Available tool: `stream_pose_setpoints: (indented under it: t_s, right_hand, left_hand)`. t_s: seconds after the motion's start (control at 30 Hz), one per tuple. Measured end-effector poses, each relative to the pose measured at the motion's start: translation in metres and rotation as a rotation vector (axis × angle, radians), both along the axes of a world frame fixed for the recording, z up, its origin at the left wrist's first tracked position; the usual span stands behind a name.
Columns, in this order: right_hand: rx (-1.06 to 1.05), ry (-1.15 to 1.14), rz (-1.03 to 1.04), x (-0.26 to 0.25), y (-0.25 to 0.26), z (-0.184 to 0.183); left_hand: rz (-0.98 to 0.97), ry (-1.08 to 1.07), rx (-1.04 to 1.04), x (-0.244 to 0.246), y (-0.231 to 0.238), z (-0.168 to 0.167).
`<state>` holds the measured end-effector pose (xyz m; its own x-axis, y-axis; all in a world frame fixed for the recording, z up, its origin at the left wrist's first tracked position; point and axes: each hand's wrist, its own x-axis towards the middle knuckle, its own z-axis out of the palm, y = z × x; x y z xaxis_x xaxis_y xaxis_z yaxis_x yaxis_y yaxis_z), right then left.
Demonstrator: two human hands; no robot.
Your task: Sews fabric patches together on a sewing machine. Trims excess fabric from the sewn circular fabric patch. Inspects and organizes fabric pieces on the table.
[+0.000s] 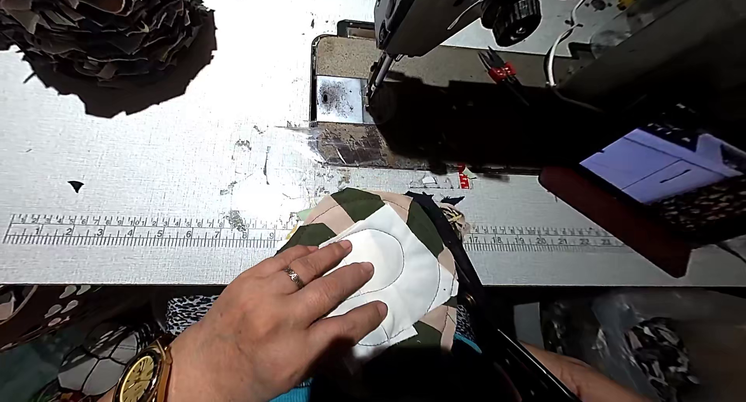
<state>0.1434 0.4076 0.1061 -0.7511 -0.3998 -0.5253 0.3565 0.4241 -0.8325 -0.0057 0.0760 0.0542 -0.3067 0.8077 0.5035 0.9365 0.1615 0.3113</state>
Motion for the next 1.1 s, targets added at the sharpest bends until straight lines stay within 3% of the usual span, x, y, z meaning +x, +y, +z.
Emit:
stream_pose_setpoints:
  t_s: [0.33, 0.6, 1.1]
  right_hand:
    - [-0.020, 0.052, -0.194, 0.008, -0.010, 0.002]
    - [0.063, -0.002, 0.062, 0.005, 0.001, 0.002]
    - [-0.114, -0.056, -0.021, -0.005, 0.005, -0.003]
  left_hand:
    - [0.072, 0.038, -0.025, -0.006, -0.003, 0.006]
    - [0.118, 0.052, -0.045, -0.009, -0.008, 0.008]
    - [0.044, 0.002, -0.051, -0.015, -0.013, 0.010]
